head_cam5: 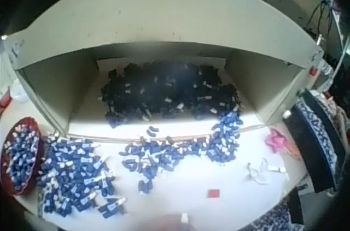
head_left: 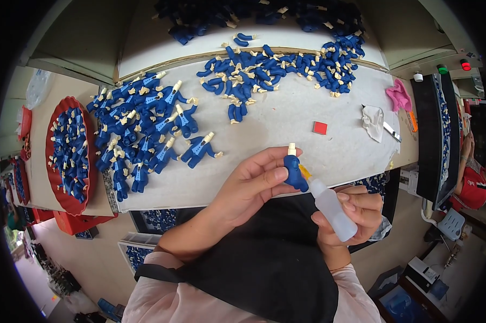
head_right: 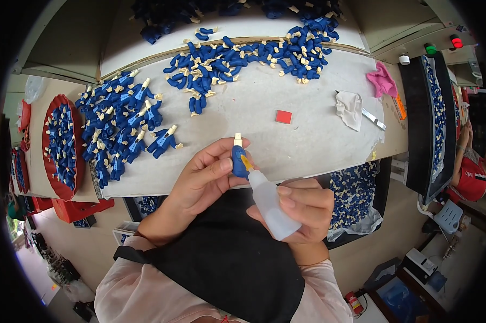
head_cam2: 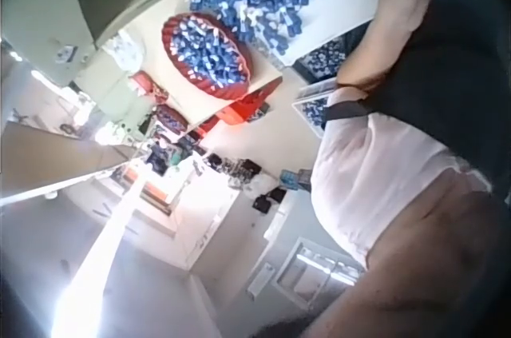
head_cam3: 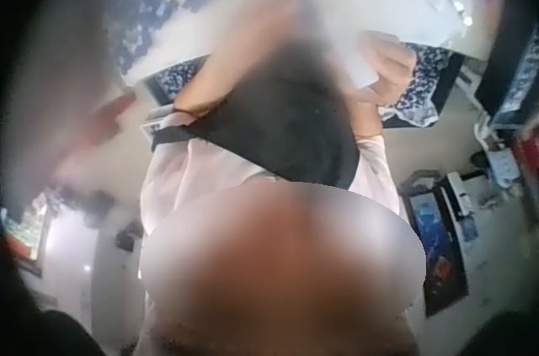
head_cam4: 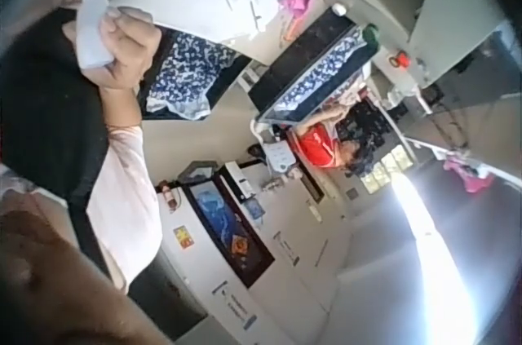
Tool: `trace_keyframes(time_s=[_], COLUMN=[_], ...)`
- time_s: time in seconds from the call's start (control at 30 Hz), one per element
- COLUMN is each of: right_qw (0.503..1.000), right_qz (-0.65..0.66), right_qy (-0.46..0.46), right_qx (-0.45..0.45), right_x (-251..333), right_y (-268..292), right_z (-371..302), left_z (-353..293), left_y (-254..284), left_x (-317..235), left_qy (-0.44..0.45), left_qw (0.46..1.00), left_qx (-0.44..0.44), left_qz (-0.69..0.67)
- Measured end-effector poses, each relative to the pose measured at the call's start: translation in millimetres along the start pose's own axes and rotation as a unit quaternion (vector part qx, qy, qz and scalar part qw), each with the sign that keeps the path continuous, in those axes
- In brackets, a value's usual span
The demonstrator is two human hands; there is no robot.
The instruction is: The person applies glue from a bottle to small blue plastic bodies, then attaches white plastic heads to them by hand.
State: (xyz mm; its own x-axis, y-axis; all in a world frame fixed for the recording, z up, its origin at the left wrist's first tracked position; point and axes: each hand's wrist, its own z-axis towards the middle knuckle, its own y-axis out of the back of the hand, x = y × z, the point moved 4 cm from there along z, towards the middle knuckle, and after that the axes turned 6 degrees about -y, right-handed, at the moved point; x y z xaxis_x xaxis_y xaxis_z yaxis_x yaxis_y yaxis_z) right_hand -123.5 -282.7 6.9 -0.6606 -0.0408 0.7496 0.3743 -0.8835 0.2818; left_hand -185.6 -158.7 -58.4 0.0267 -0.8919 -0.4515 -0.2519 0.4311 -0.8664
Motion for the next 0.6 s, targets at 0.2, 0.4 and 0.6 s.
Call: trace_keyframes(time_s=[0.2,0.4,0.6], right_qw=[1.0,1.0,1.0], right_qz=[-0.002,0.001,-0.001], right_qy=[-0.002,-0.003,0.0], right_qx=[-0.001,-0.005,-0.007], right_x=[-1.9,-2.1,-2.2], right_y=[-0.8,-0.5,-0.8], right_z=[-1.6,-2.2,-1.7], left_z=[-0.3,0.1,-0.1], left_y=[0.8,-0.8,-1.3], left_x=[0.0,-1.3,-1.7], left_qy=[-0.007,-0.009,-0.016], left_qw=[1.0,1.0,1.0], left_qx=[-0.012,-0.006,-0.012], left_qz=[0.019,0.005,0.004])
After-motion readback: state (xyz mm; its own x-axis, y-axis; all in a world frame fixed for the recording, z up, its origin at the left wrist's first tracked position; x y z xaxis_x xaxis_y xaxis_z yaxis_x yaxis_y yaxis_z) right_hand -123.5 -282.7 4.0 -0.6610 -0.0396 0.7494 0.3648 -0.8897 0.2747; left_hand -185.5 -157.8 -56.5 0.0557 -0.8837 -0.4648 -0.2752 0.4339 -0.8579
